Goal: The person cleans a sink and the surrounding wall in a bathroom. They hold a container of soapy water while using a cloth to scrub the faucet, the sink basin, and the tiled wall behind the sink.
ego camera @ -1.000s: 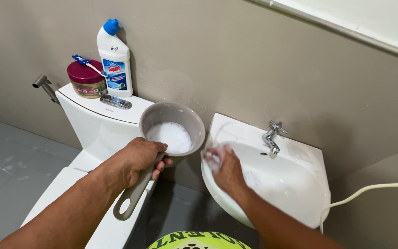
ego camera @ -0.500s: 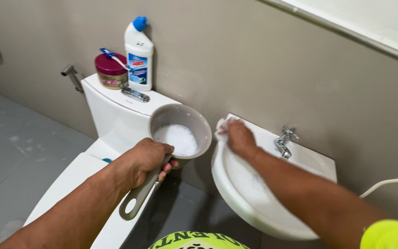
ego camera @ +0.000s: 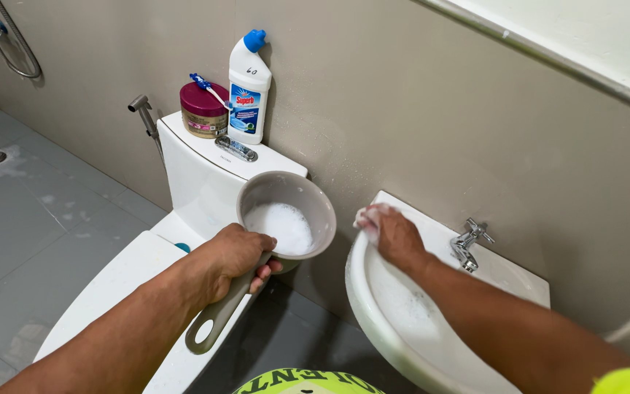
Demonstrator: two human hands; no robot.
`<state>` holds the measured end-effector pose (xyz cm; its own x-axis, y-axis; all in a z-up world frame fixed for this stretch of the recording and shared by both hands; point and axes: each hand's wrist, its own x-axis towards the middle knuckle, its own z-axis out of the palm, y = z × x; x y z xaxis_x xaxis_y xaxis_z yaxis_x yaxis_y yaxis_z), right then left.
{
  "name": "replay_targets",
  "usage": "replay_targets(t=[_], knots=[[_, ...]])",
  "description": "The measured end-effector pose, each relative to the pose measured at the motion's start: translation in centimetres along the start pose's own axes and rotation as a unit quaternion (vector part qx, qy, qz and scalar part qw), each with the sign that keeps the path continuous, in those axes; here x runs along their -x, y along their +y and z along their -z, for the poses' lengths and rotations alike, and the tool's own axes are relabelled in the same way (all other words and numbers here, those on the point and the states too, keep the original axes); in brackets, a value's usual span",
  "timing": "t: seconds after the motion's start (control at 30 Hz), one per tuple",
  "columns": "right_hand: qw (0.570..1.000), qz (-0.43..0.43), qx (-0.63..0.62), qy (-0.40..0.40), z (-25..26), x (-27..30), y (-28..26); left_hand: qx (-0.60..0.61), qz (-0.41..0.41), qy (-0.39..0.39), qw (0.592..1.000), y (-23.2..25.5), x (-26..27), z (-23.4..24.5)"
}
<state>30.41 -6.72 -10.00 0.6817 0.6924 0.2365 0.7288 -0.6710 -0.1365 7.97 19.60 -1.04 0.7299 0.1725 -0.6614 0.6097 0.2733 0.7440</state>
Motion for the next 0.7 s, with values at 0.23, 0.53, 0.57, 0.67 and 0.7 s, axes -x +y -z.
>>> replay_targets(t=[0.23,0.53,0.57,0.67,0.7], knots=[[0.994,-0.107,-0.008,0.027,0.2,-3.3,0.1,0.002,-0.005,-0.005,1.0,0.5,0.3,-0.3],[0.996,-0.025,0.008,-0.08,2.7,3.6,-7.0,-0.023,-0.001,-0.014,1.0,0.3,-0.2,-0.4],[0.996,-0.028,0.006,-0.083,2.9,3.4,-7.3,-0.019,0.0,-0.013,1.0,0.3,-0.2,-0.5],[0.997,-0.033,0.016,-0.068,2.7,3.7,-8.5,-0.032,-0.013,-0.028,0.999,0.5,-0.2,-0.7],[0.998,-0.03,0.025,-0.051,2.6,4.1,-9.0,-0.035,-0.012,-0.033,0.999,0.5,-0.2,-0.7]])
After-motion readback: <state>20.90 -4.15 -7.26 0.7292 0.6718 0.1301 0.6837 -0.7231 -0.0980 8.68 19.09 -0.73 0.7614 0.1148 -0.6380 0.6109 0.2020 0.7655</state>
